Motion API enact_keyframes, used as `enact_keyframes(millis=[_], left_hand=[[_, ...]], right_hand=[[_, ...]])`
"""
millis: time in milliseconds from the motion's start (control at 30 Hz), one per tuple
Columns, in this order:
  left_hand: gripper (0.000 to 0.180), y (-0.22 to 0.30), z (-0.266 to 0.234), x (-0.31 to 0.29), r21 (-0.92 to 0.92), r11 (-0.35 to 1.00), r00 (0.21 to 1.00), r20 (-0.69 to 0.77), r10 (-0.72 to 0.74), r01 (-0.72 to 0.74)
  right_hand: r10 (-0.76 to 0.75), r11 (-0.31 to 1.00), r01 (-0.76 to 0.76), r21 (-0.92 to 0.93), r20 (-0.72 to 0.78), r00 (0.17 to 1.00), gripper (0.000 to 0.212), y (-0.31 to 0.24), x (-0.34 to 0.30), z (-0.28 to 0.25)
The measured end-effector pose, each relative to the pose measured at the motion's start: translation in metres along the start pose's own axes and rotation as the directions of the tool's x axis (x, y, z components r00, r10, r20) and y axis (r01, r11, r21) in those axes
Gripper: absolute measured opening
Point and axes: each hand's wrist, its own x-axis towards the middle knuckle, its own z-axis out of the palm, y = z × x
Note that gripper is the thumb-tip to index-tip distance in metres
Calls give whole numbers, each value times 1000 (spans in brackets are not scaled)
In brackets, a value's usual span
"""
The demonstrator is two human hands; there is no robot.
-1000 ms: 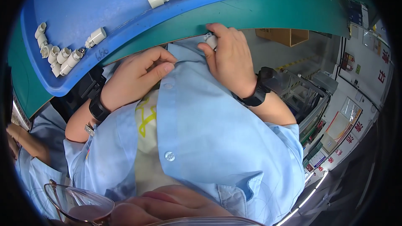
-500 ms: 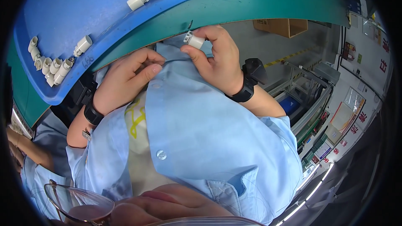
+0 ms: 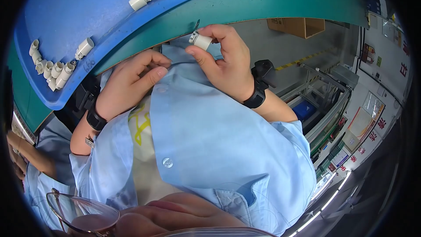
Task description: The person picks up a white plastic housing and a metal component from a blue tray, inserts the metal piece into the housing, and presses them together. They repeat this assembly process multiple times, placing each finished part back onto the tray.
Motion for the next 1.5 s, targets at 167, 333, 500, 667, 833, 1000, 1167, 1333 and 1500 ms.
enact_keyframes(millis=[167,333,500,667,833,1000,1167,1333,1500], left_hand=[[16,5,-5,1,27,998,997,51,-57,55],[16,5,-6,1,38,997,994,78,-77,74],[17,5,-6,0,56,994,992,81,-99,94],[19,-2,-2,-2,9,999,999,16,-49,49],[19,-4,-2,-2,-9,1000,1000,11,-29,29],[19,-5,-2,-3,-16,999,999,24,-27,28],[18,-3,-2,-3,-13,1000,999,28,-23,24],[19,2,-2,-4,-15,998,997,36,-62,63],[20,3,-3,-6,-36,993,993,49,-112,114]], right_hand=[[-29,999,29,-36,10,1000,40,4,-1,0],[14,891,-2,455,-23,1000,46,-1,4,7],[-26,757,-18,653,57,998,51,-4,11,4],[-8,796,-28,605,56,998,57,-10,13,3],[-74,786,57,616,2,997,50,-11,14,4],[-120,822,127,555,-49,992,44,-16,17,2],[-109,833,155,531,-117,987,45,-23,26,0],[-29,860,81,504,-110,994,47,-43,39,-3],[4,845,28,534,-58,998,45,-55,54,-5]])
